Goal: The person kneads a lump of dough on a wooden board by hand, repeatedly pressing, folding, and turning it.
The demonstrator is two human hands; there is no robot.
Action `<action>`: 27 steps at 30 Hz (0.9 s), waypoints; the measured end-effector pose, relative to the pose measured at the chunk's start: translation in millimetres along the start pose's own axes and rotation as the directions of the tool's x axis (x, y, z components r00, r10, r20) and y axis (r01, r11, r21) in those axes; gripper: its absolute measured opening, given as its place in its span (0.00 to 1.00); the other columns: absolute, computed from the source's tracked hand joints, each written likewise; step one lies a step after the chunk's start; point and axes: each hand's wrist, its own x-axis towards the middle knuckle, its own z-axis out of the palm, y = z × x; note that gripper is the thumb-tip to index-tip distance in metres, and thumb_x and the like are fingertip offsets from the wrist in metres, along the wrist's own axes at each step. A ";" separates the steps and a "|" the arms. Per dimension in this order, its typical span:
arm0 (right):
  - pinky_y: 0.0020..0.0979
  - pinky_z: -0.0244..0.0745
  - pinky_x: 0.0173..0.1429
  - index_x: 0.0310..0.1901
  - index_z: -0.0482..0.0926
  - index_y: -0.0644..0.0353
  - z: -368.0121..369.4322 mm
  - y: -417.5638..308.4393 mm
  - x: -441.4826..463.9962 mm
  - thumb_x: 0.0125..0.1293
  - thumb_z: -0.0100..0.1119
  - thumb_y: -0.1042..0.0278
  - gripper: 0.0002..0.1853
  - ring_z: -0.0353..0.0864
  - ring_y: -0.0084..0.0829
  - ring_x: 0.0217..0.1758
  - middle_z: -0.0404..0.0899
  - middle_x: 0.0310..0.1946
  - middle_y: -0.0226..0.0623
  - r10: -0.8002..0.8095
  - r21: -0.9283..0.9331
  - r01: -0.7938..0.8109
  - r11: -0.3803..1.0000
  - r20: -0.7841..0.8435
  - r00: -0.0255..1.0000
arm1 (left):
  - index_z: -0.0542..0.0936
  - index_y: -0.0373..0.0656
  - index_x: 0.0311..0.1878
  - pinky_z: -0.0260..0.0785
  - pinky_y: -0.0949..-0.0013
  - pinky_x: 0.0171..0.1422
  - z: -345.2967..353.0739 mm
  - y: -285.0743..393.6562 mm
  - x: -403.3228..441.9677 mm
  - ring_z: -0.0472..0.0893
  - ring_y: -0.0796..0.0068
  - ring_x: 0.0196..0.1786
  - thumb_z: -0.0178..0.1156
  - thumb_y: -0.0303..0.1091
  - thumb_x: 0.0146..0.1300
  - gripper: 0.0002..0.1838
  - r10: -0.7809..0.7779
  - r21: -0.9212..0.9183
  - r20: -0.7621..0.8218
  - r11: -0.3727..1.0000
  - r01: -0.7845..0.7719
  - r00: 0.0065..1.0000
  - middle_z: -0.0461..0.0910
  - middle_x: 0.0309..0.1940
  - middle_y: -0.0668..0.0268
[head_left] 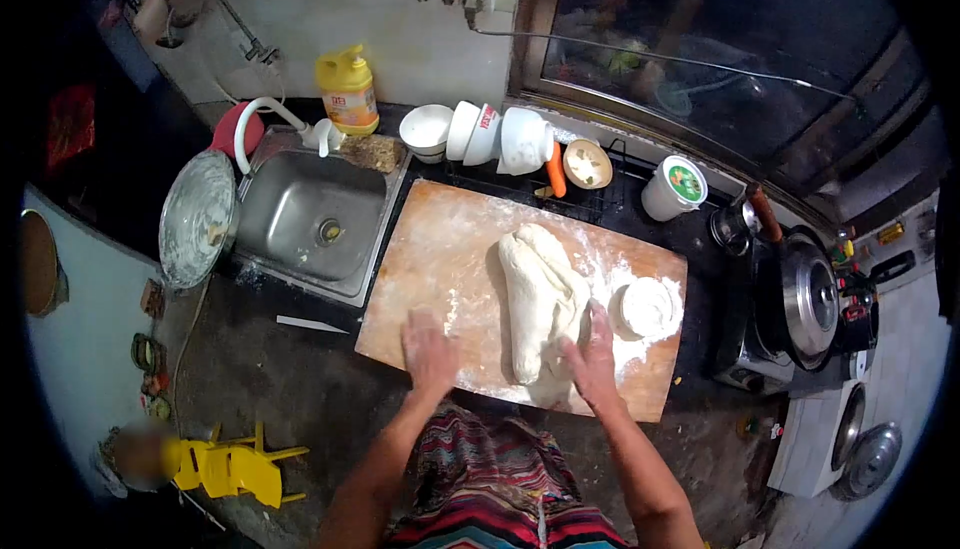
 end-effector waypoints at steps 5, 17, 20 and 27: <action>0.46 0.50 0.78 0.76 0.44 0.69 22.7 -9.3 11.0 0.58 0.69 0.49 0.56 0.56 0.57 0.75 0.54 0.73 0.62 0.046 -0.175 -0.030 0.984 0.086 0.995 | 0.59 0.31 0.73 0.41 0.54 0.82 10.5 48.2 9.8 0.51 0.47 0.79 0.45 0.48 0.71 0.35 0.061 -0.476 0.214 0.878 0.049 0.975 0.58 0.73 0.40; 0.46 0.79 0.37 0.37 0.80 0.61 16.8 -38.9 34.3 0.71 0.54 0.56 0.15 0.83 0.52 0.29 0.82 0.30 0.51 -0.051 -0.290 0.128 0.948 0.258 0.965 | 0.53 0.35 0.76 0.48 0.56 0.80 -23.7 60.2 105.3 0.53 0.45 0.78 0.49 0.44 0.72 0.36 0.071 -0.680 0.102 0.733 0.017 0.992 0.53 0.76 0.43; 0.50 0.79 0.37 0.30 0.81 0.63 38.8 -28.1 63.1 0.74 0.44 0.52 0.25 0.82 0.55 0.28 0.82 0.27 0.54 0.050 -0.329 0.087 0.940 0.387 0.921 | 0.59 0.41 0.76 0.51 0.54 0.79 -30.9 72.8 166.0 0.56 0.44 0.76 0.53 0.55 0.68 0.39 0.136 -0.635 0.143 0.772 -0.014 0.980 0.57 0.74 0.43; 0.52 0.76 0.47 0.28 0.83 0.69 75.4 -24.6 136.5 0.72 0.42 0.45 0.32 0.83 0.58 0.37 0.80 0.29 0.63 0.172 -0.211 -0.075 0.975 0.495 0.851 | 0.65 0.43 0.73 0.58 0.54 0.74 -69.1 112.2 235.9 0.63 0.49 0.74 0.59 0.63 0.60 0.45 0.167 -0.366 0.421 0.931 -0.002 0.891 0.62 0.72 0.46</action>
